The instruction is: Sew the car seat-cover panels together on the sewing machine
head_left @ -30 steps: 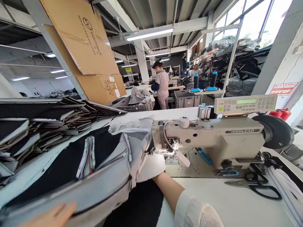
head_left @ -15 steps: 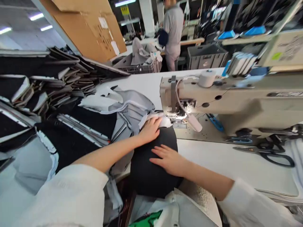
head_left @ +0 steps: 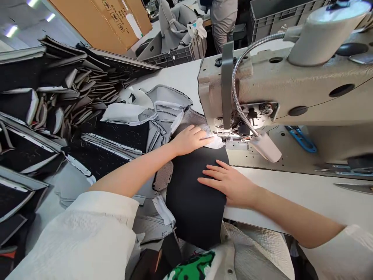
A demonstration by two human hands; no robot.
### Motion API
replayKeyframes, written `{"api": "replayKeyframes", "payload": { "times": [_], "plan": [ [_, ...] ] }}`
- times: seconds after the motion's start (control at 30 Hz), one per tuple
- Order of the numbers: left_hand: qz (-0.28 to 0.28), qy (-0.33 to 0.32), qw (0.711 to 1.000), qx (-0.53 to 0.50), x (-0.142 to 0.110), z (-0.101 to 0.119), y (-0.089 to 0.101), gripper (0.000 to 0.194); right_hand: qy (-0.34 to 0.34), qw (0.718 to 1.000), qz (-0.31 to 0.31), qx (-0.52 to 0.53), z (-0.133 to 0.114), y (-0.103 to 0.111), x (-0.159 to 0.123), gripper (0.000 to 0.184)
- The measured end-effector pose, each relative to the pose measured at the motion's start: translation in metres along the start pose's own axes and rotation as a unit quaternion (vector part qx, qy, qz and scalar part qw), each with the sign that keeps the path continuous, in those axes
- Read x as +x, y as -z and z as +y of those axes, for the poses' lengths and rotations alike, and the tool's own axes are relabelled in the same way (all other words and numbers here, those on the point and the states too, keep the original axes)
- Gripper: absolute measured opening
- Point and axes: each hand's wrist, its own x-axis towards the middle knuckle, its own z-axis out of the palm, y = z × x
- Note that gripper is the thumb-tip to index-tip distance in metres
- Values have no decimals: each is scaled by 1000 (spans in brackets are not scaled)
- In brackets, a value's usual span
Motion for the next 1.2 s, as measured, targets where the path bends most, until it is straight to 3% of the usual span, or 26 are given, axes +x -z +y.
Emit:
{"api": "replayKeyframes", "payload": {
  "times": [0.2,0.4,0.57,0.67,0.77,0.9,1.03,1.2],
  "plan": [
    [-127,-48,989,-56,15,5,23,34,13,999,-36,-29,-6,-1,-14,62],
    [-216,13,971,-104,28,22,45,40,26,999,-24,-30,-1,0,-26,56],
    [-272,31,953,-126,40,30,54,47,3,999,-15,-31,0,-3,-20,58],
    [-264,49,953,-141,43,37,54,52,-18,999,-9,-32,3,-4,-13,66],
    [-216,69,959,-171,43,41,49,50,14,999,-26,-25,5,-3,-8,73],
    [-185,87,955,-216,43,42,43,46,30,999,-16,-20,-1,-9,10,63],
    [-213,136,936,-246,47,46,46,50,-45,996,51,-52,-13,-23,39,47],
    [-273,182,911,-251,52,57,53,63,-80,993,74,-53,-17,-32,56,50]
  ]
}}
